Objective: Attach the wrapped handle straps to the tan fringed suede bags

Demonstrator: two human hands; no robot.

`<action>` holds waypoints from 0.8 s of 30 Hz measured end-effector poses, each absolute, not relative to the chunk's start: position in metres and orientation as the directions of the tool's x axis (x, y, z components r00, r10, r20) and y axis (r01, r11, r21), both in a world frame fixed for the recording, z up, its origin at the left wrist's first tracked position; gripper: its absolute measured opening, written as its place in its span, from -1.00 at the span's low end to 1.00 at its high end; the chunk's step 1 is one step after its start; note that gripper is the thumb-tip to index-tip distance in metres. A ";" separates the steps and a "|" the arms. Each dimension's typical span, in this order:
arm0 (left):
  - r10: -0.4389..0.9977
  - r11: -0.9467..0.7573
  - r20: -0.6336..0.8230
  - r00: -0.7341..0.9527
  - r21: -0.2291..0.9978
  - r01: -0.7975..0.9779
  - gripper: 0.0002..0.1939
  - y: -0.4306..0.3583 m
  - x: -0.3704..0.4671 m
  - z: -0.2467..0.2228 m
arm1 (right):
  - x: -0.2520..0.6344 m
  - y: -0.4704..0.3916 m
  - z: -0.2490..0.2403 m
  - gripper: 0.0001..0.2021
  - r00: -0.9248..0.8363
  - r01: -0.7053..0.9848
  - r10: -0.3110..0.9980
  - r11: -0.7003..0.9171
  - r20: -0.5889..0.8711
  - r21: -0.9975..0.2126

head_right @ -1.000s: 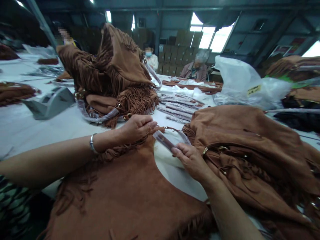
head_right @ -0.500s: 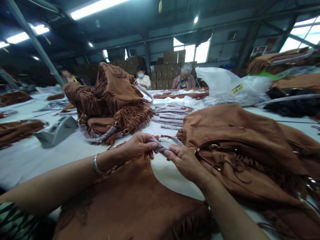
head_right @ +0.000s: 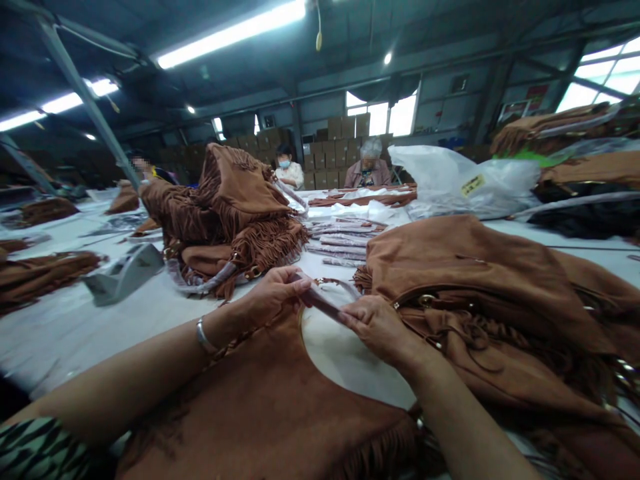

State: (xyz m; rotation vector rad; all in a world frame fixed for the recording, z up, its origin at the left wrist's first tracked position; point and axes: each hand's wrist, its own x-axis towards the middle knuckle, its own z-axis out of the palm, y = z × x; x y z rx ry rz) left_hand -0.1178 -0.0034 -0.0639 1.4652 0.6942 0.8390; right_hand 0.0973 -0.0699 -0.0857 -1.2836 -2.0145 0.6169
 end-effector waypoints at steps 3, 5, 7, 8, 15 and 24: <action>0.848 -0.067 0.098 0.520 0.995 -0.078 -0.54 -0.002 -0.121 -0.063 | 0.099 -0.071 -0.085 -0.62 -0.300 0.661 0.899 0.438 0.321 -0.610; 0.879 -0.084 0.111 0.463 0.993 -0.078 -0.57 -0.002 -0.121 -0.064 | 0.100 -0.071 -0.086 -0.66 -0.286 0.716 0.889 0.446 0.358 -0.536; 0.908 -0.095 0.114 0.403 0.993 -0.067 -0.60 -0.002 -0.119 -0.068 | 0.099 -0.070 -0.088 -0.70 -0.263 0.759 0.884 0.437 0.387 -0.483; 0.919 -0.093 0.110 0.379 0.994 -0.062 -0.61 -0.002 -0.117 -0.070 | 0.098 -0.070 -0.090 -0.71 -0.247 0.771 0.885 0.426 0.395 -0.473; 0.925 0.016 0.018 0.379 0.996 -0.086 -0.55 0.004 -0.119 -0.085 | 0.093 -0.067 -0.101 -0.74 -0.206 0.819 0.872 0.401 0.443 -0.410; 0.922 0.017 0.026 0.387 0.994 -0.106 -0.52 0.017 -0.134 -0.085 | 0.110 -0.068 -0.090 -0.77 -0.180 0.834 0.871 0.382 0.458 -0.399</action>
